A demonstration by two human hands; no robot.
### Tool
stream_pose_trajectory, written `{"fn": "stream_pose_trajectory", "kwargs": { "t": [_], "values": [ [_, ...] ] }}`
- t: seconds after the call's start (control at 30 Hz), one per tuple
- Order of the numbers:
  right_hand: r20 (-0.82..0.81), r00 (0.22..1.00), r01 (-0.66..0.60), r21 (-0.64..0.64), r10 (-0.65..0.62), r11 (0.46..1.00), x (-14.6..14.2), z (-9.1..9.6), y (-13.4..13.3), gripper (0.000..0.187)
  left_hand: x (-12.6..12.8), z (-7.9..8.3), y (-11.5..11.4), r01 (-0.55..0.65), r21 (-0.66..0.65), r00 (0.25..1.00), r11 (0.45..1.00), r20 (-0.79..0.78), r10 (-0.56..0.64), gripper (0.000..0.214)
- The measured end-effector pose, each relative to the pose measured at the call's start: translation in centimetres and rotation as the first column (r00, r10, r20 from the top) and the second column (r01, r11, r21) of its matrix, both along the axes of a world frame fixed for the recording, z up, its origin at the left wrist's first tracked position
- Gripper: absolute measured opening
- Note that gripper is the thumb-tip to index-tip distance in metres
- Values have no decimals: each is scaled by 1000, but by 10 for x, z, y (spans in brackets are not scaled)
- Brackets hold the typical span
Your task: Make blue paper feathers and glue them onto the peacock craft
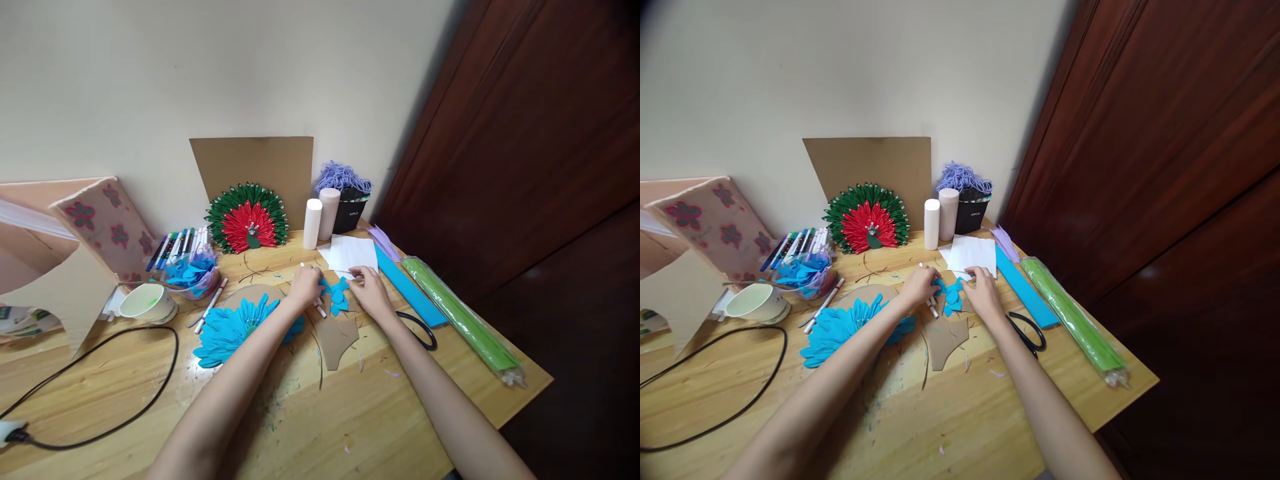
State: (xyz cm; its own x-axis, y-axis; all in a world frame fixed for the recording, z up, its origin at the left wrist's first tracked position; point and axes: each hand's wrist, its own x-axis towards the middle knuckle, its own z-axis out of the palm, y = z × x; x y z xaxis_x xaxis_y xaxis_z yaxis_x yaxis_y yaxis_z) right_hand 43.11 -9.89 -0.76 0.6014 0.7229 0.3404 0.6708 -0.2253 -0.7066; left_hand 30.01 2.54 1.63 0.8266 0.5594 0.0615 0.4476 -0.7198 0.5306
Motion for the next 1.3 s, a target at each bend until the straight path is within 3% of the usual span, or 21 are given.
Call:
{"fn": "stream_pose_trajectory", "kwargs": {
  "t": [0.13, 0.3, 0.37, 0.47, 0.67, 0.83, 0.97, 1.13, 1.3],
  "values": [
    [5, 994, -109, 44, 108, 993, -12, 9, 0, 15, -3, -3, 1, -35, -82, 998, 996, 48, 39, 12],
    [-328, 913, -200, 161, 244, 966, -32, 15, 2, 21, -13, 1, -12, -50, -243, 984, 969, 153, 89, 18],
    [-470, 840, -179, 233, 272, 956, -37, 17, 3, 25, -17, 6, -18, -41, -430, 967, 902, 209, 143, 19],
    [-586, 751, -159, 287, 304, 945, -41, 22, 3, 29, -25, 13, -23, 31, -671, 939, 741, 274, 209, 16],
    [-582, 753, -160, 291, 307, 943, -43, 27, -1, 32, -35, 16, -26, 109, -777, 922, 620, 312, 229, 18],
    [-559, 772, -170, 275, 301, 946, -50, 29, -3, 29, -38, 18, -35, 121, -839, 855, 530, 359, 374, 20],
    [-549, 785, -160, 270, 288, 949, -51, 29, -4, 25, -37, 19, -43, 133, -838, 804, 530, 404, 437, 22],
    [-459, 832, -205, 267, 311, 942, -49, 32, -7, 20, -37, 19, -44, 141, -781, 804, 608, 448, 390, 22],
    [-261, 901, -252, 337, 347, 907, -52, 40, -12, 14, -39, 19, -46, 166, -745, 819, 646, 469, 330, 23]
  ]
}}
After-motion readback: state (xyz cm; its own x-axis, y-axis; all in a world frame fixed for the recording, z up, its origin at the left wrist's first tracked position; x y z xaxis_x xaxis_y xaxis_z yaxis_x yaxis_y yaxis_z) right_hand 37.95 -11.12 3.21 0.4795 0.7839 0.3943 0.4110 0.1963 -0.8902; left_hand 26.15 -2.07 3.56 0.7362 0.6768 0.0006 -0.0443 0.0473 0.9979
